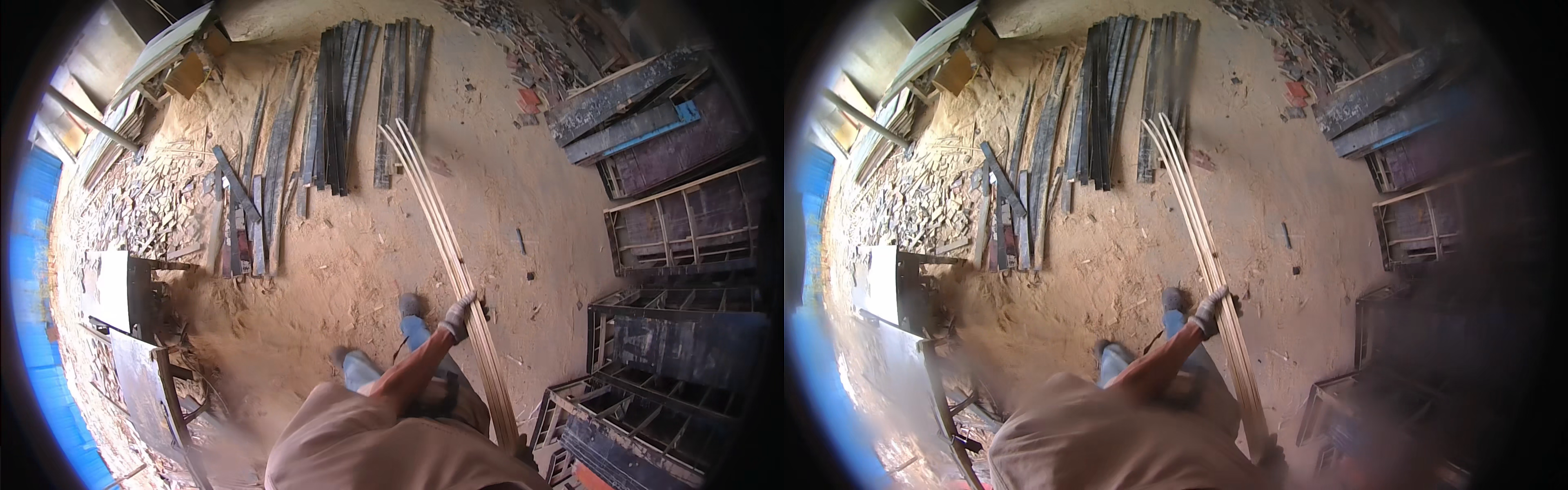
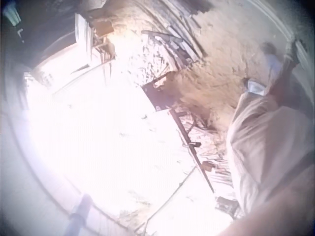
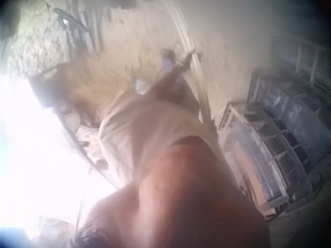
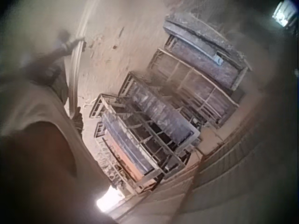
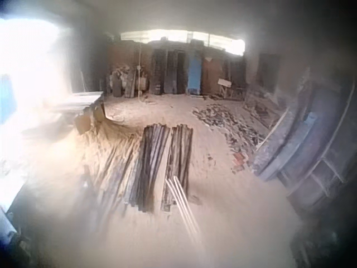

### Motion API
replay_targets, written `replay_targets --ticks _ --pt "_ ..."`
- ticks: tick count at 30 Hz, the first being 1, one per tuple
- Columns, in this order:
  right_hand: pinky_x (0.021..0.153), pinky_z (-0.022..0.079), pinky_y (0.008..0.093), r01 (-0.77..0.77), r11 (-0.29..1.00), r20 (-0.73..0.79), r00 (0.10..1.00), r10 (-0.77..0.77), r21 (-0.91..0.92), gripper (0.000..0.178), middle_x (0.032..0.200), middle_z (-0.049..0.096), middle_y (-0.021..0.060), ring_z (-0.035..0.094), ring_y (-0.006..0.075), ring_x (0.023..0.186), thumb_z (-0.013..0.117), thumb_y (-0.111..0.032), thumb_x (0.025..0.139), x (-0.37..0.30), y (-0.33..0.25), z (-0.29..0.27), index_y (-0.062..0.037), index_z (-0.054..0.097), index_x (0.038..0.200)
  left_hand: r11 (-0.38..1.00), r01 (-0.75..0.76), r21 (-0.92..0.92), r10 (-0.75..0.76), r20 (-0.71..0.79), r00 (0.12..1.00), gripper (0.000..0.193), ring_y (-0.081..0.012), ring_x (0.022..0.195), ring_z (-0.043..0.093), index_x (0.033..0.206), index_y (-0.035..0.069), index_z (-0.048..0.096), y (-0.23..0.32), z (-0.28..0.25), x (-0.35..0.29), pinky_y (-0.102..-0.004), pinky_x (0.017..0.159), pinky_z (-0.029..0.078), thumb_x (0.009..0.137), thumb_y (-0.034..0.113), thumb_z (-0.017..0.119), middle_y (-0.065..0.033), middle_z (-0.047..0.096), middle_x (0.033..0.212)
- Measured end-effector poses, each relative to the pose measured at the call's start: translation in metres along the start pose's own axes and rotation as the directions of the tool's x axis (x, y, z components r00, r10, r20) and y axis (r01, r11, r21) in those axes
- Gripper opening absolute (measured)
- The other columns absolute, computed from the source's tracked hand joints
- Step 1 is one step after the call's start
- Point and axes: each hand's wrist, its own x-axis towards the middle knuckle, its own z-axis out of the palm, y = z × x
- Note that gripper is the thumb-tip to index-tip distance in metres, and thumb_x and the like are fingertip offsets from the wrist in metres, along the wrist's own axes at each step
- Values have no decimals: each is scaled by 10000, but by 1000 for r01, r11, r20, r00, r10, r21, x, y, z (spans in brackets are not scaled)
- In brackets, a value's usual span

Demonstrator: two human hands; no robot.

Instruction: The person picks up long wooden strips from a pile and uses a table saw to cut them into shorter pieces. The person repeatedly positions each strip, cuts it, and collects the resulting pieces.

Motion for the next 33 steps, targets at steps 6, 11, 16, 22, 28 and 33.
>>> replay_targets --ticks 6,11,16,22,28,33 --pt "858 562 575 111 994 -227 968 -112 -14 733 1212 628 262 691 520 967 780 -245 792 -17 27 108 -53 431 1407 971 -227 76 228 -2 974 343 -294 840 734 1119 19 698 30 7 -128 -454 777 627 955 312 766 -137 748 999" --pt "889 541 574 390 913 -419 814 -402 -118 669 1224 623 263 663 524 1025 777 -213 800 -9 25 175 -45 480 1376 771 -619 148 620 47 784 337 -318 917 739 1173 30 642 86 22 -298 -488 811 637 961 266 756 -148 730 1074" --pt "1004 434 597 650 654 -549 407 -730 -387 997 1317 570 241 567 461 1181 863 -210 715 8 -40 166 -45 337 1546 469 -879 79 883 -32 468 383 -311 878 744 1242 29 602 129 -5 -459 -469 750 639 970 257 748 -155 732 1064" --pt "1079 392 604 645 414 -533 13 -846 -642 968 1346 559 216 543 453 1203 873 -253 723 59 -176 133 -57 375 1530 114 -993 23 958 -268 104 400 -268 835 738 1167 -14 650 158 -67 -594 -393 726 620 971 316 759 -128 722 942" --pt "1056 413 590 607 -188 -125 -435 -891 -773 869 1311 582 196 550 442 1170 838 -282 779 -16 -408 79 -51 421 1506 -203 -960 -192 848 -525 -74 383 -261 811 718 1077 15 655 205 -168 -703 -387 738 613 1001 385 714 -117 710 894" --pt "973 432 592 515 -456 183 -494 -850 -726 756 1256 582 213 553 439 1062 784 -225 823 -91 -622 98 -35 451 1474 -499 -802 -328 723 -669 -176 345 -244 786 689 994 80 632 273 -258 -800 -410 739 609 1015 422 676 -78 674 850"
